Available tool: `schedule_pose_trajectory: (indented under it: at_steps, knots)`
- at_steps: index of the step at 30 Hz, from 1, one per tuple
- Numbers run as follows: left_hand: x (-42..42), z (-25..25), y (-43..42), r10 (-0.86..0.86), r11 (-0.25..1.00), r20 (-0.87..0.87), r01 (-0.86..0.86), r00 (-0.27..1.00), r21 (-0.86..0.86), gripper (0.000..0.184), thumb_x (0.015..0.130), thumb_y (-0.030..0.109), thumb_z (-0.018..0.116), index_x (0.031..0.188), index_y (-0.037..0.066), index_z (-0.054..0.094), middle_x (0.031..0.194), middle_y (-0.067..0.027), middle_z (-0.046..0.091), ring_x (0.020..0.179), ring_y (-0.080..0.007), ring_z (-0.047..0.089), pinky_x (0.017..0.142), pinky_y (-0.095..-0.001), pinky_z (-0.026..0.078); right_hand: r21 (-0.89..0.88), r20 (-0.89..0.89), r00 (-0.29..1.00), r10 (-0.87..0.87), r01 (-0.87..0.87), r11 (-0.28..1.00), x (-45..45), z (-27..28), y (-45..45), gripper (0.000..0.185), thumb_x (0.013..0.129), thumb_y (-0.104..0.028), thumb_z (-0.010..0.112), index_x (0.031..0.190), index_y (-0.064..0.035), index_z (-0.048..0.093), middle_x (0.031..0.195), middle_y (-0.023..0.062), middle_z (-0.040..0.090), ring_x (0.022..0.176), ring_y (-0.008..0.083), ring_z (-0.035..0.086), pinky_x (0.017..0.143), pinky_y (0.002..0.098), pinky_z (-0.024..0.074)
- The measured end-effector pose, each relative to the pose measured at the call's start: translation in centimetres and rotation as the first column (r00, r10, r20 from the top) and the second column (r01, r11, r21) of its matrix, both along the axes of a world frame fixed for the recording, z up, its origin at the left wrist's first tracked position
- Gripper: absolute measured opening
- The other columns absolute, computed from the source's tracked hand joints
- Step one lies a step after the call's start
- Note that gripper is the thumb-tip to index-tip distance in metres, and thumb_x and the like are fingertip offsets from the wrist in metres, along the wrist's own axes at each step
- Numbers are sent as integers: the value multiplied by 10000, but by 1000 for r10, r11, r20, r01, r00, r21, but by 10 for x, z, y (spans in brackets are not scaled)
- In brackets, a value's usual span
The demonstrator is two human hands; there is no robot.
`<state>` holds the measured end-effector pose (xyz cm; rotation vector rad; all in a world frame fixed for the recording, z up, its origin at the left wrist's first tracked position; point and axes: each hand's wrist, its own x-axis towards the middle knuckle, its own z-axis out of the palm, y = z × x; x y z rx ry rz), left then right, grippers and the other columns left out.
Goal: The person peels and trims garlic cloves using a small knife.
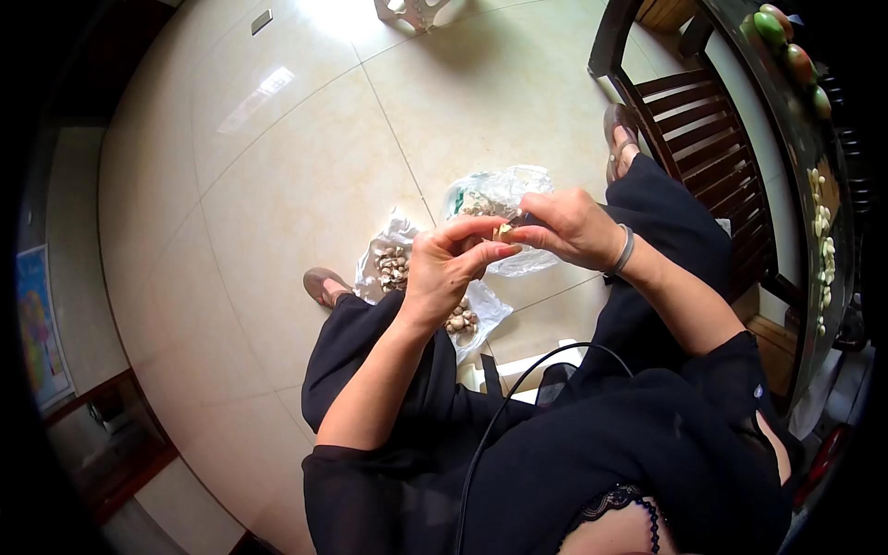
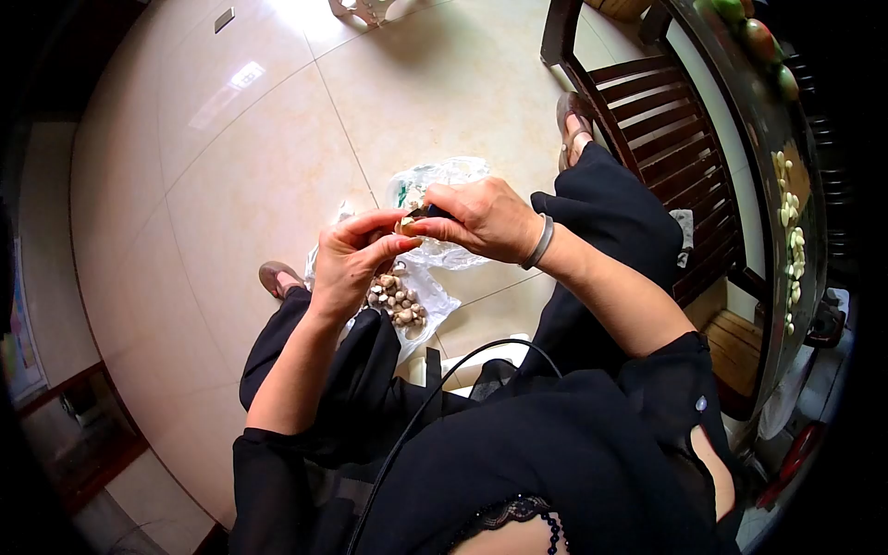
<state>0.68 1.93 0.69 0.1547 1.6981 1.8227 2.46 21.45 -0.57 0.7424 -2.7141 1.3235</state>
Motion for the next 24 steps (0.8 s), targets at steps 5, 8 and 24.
schedule_pose_trajectory:
  at_steps: [5,8,24]
  knots:
    - [-1,1,0,-19,999,22,18,1000,39,219,754,24,645,965,-24,612,663,4,582,533,-26,438,458,-163,327,38,12,1000,13,-14,999,1,4,0,289,844,-349,513,774,-69,517,600,129,536,554,299,551,477,360,415]
    - [-1,0,0,-30,998,9,30,999,51,221,755,23,644,970,-18,612,676,-2,592,537,-25,441,460,-160,329,65,-7,1000,6,-5,998,2,4,0,299,845,-362,505,772,-73,517,599,127,538,555,300,552,474,360,416]
    - [-3,2,-1,-54,994,90,45,994,96,191,749,34,651,926,-26,612,716,-42,631,532,-32,466,455,-156,342,245,-196,981,0,49,968,1,9,-1,364,808,-402,532,669,-74,456,567,92,506,517,250,550,436,324,418]
